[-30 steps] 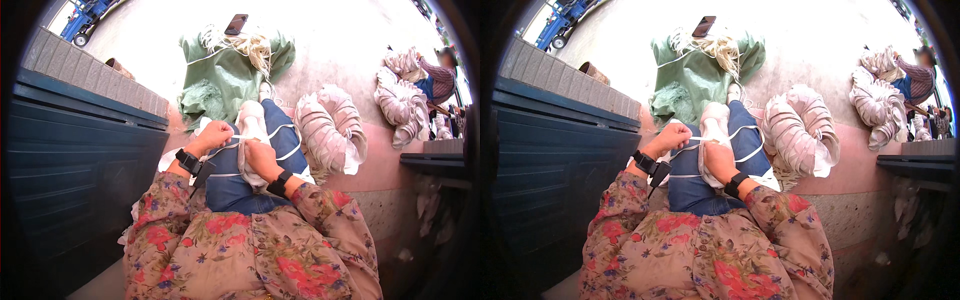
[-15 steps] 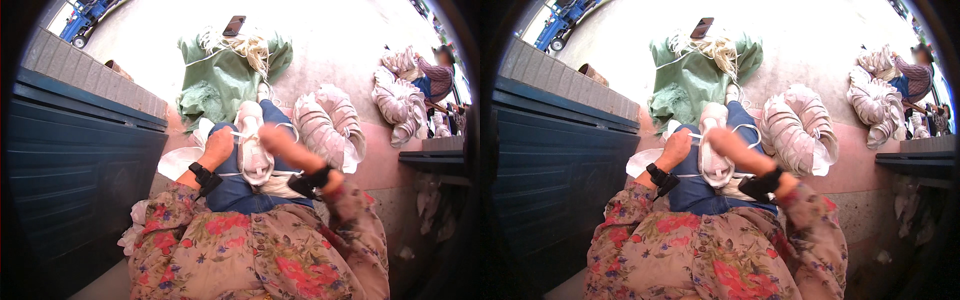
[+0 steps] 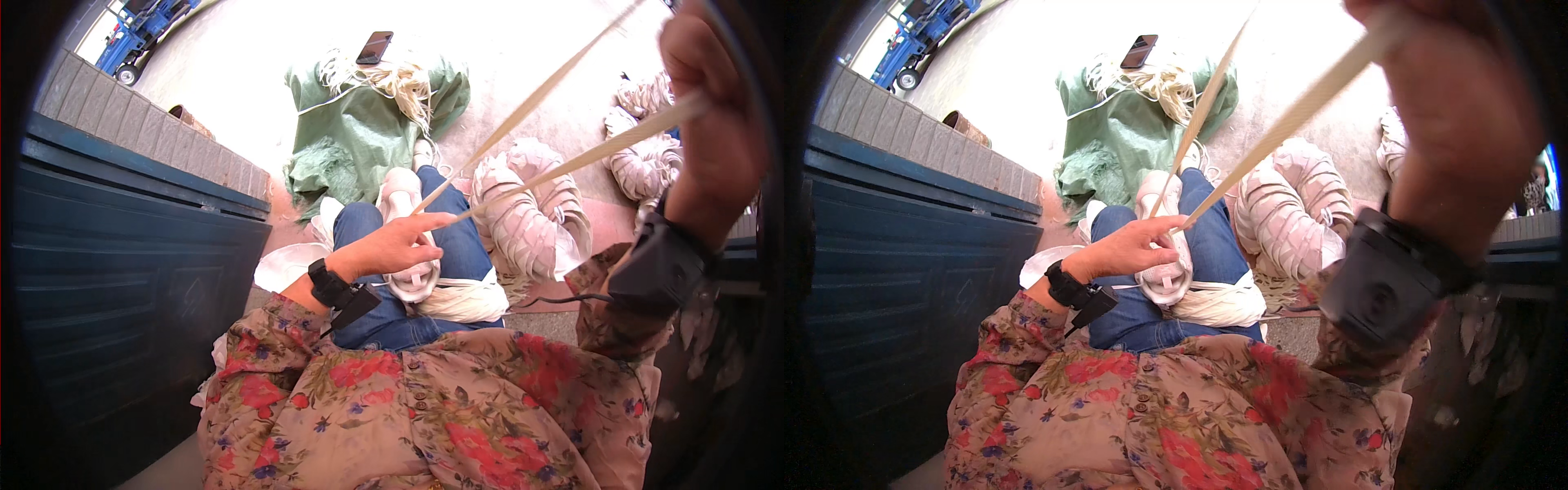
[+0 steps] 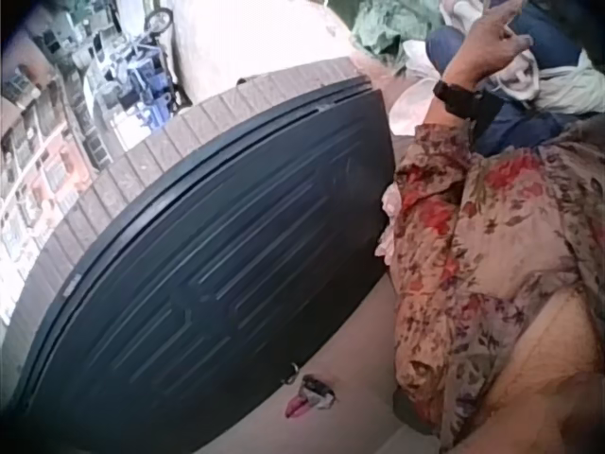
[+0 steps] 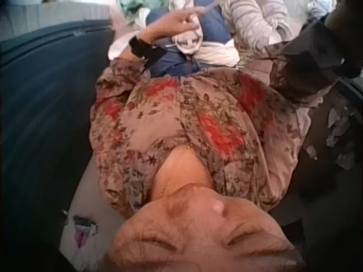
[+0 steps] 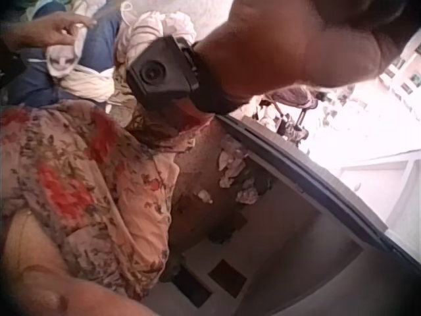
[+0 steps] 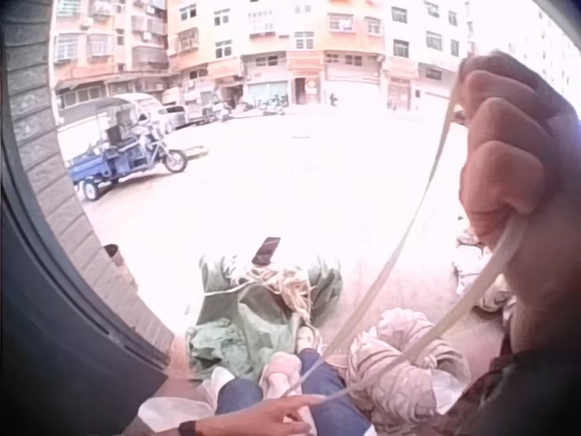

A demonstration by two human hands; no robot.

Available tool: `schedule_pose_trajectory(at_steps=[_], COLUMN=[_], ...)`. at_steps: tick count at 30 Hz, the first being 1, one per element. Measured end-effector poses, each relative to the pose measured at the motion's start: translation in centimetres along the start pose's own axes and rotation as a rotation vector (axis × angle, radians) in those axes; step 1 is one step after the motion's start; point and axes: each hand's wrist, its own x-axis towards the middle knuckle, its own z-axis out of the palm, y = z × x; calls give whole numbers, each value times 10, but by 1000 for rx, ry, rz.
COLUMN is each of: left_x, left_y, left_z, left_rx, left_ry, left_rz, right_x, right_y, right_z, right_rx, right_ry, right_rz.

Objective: The recorder is lacing and assembling parts of a white sneaker while sitting on the floor.

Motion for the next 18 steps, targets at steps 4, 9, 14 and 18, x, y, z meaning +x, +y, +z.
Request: schedule_pose_trajectory(at_steps=[4,9,14,18], left_x=[-9,-104,-192,-177], left_y=[30,1,-33,-54], left_z=[-52,-174,-231,-202], left_rx=[-242,-493,-247,-333], left_ry=[-220,830,1251,1272], left_rz=[-366,-307,-433,-512], right_x=[-6,-82,-149,-167], right_y=[17,-66,4,130], right_z=[-15,-165,-211,-170], right_rx=[-519,137,-449,-974], right_ry=[31,571,1044,690], right_rz=[-195,-88,51,658])
